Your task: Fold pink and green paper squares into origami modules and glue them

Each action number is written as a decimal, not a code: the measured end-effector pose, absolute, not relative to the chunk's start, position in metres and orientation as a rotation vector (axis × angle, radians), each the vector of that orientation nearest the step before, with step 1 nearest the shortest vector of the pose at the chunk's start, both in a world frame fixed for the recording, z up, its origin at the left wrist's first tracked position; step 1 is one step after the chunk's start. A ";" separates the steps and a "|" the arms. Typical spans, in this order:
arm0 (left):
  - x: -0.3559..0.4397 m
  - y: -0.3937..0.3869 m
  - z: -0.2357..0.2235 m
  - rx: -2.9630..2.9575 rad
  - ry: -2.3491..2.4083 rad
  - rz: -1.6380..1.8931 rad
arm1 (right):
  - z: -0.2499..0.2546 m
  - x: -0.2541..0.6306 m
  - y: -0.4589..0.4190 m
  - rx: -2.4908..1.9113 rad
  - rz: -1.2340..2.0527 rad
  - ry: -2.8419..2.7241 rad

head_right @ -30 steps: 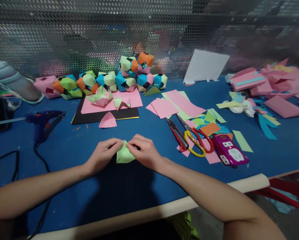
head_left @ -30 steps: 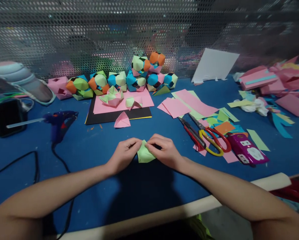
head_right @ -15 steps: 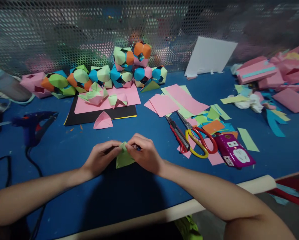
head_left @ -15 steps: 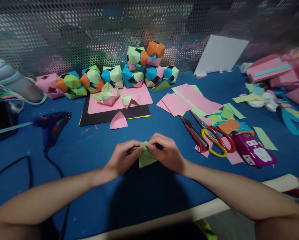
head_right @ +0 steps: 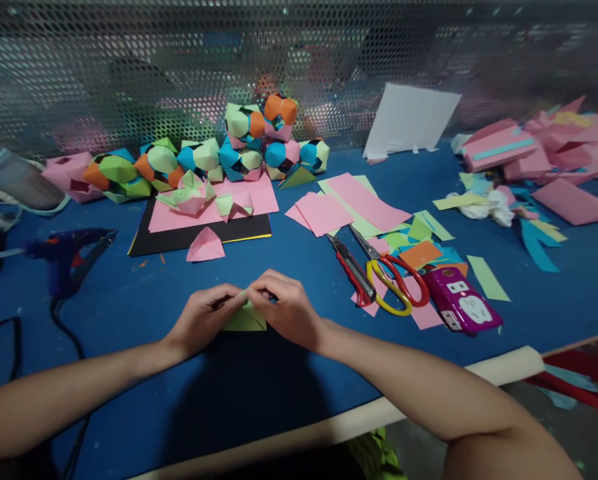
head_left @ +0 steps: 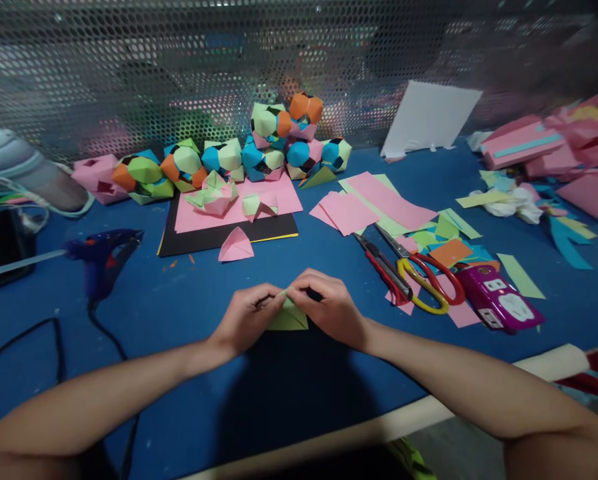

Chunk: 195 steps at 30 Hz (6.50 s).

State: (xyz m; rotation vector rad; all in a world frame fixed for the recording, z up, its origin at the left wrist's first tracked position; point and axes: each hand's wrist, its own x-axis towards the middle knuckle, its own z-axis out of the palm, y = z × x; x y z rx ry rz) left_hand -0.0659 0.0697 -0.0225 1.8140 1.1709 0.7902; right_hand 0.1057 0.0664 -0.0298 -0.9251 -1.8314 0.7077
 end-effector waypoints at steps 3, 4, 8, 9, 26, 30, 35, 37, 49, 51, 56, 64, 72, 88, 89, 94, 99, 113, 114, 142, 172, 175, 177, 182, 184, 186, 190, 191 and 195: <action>-0.065 0.070 -0.022 1.800 1.188 0.789 | -0.027 0.107 0.066 -0.890 0.707 -1.868; -0.065 0.071 -0.022 1.771 1.206 0.795 | -0.027 0.107 0.066 -0.887 0.712 -1.869; -0.064 0.072 -0.020 1.543 1.351 0.871 | -0.024 0.108 0.068 -1.038 0.781 -1.791; -0.064 0.073 -0.019 1.486 1.373 0.896 | -0.024 0.109 0.068 -1.097 0.804 -1.775; -0.067 0.074 -0.026 1.311 1.203 0.828 | -0.032 0.109 0.074 -1.203 0.670 -1.702; -0.064 0.073 -0.020 1.440 1.310 0.801 | -0.035 0.109 0.074 -1.170 0.633 -1.728; -0.060 0.071 -0.016 1.555 1.349 0.745 | -0.037 0.108 0.073 -1.115 0.544 -1.796; -0.061 0.071 -0.018 1.613 1.364 0.741 | -0.036 0.107 0.072 -1.098 0.513 -1.815; -0.067 0.068 -0.028 1.999 1.290 0.826 | -0.030 0.110 0.069 -1.029 0.388 -1.951; -0.068 0.069 -0.030 2.021 1.296 0.834 | -0.030 0.110 0.068 -1.019 0.383 -1.953; -0.069 0.071 -0.034 2.016 1.308 0.830 | -0.031 0.110 0.069 -1.023 0.392 -1.930; -0.066 0.073 -0.030 1.872 1.259 0.809 | -0.030 0.110 0.069 -1.073 0.514 -1.848; -0.064 0.075 -0.027 1.844 1.199 0.825 | -0.031 0.109 0.069 -1.146 0.656 -1.804; -0.062 0.073 -0.023 1.816 1.231 0.894 | -0.031 0.109 0.070 -0.928 0.531 -1.845; -0.062 0.072 -0.022 1.822 1.241 0.900 | -0.031 0.109 0.070 -0.940 0.549 -1.831; -0.063 0.071 -0.021 1.887 1.180 0.940 | -0.029 0.110 0.070 -1.007 0.679 -1.797; -0.063 0.072 -0.020 1.886 1.217 0.933 | -0.028 0.109 0.070 -0.986 0.674 -1.829; -0.063 0.071 -0.022 1.614 1.173 0.917 | -0.028 0.110 0.069 -0.909 0.633 -1.825; -0.062 0.070 -0.022 1.541 1.183 0.912 | -0.028 0.110 0.069 -0.911 0.642 -1.822; -0.061 0.075 -0.023 1.419 1.286 1.025 | -0.034 0.109 0.070 -1.158 0.693 -1.898; -0.056 0.075 -0.020 1.322 1.286 0.919 | -0.036 0.106 0.070 -1.093 0.562 -1.861; -0.056 0.074 -0.019 1.328 1.327 0.910 | -0.036 0.107 0.069 -1.081 0.525 -1.960; -0.057 0.074 -0.020 1.349 1.343 0.913 | -0.037 0.107 0.069 -1.084 0.520 -2.014; -0.057 0.072 -0.027 1.520 1.315 0.946 | -0.036 0.103 0.067 -1.135 0.647 -1.917; -0.058 0.070 -0.026 1.581 1.282 0.944 | -0.035 0.103 0.068 -1.134 0.671 -1.895; -0.060 0.072 -0.019 1.667 1.190 0.940 | -0.033 0.105 0.069 -1.151 0.683 -1.874; -0.076 0.093 0.005 1.851 1.161 1.015 | -0.030 0.113 0.077 -1.208 0.694 -1.786; -0.082 0.103 0.010 1.894 1.235 1.083 | -0.029 0.115 0.078 -1.215 0.698 -1.761; -0.108 0.145 0.008 2.181 1.618 1.044 | -0.024 0.121 0.084 -1.236 0.716 -1.669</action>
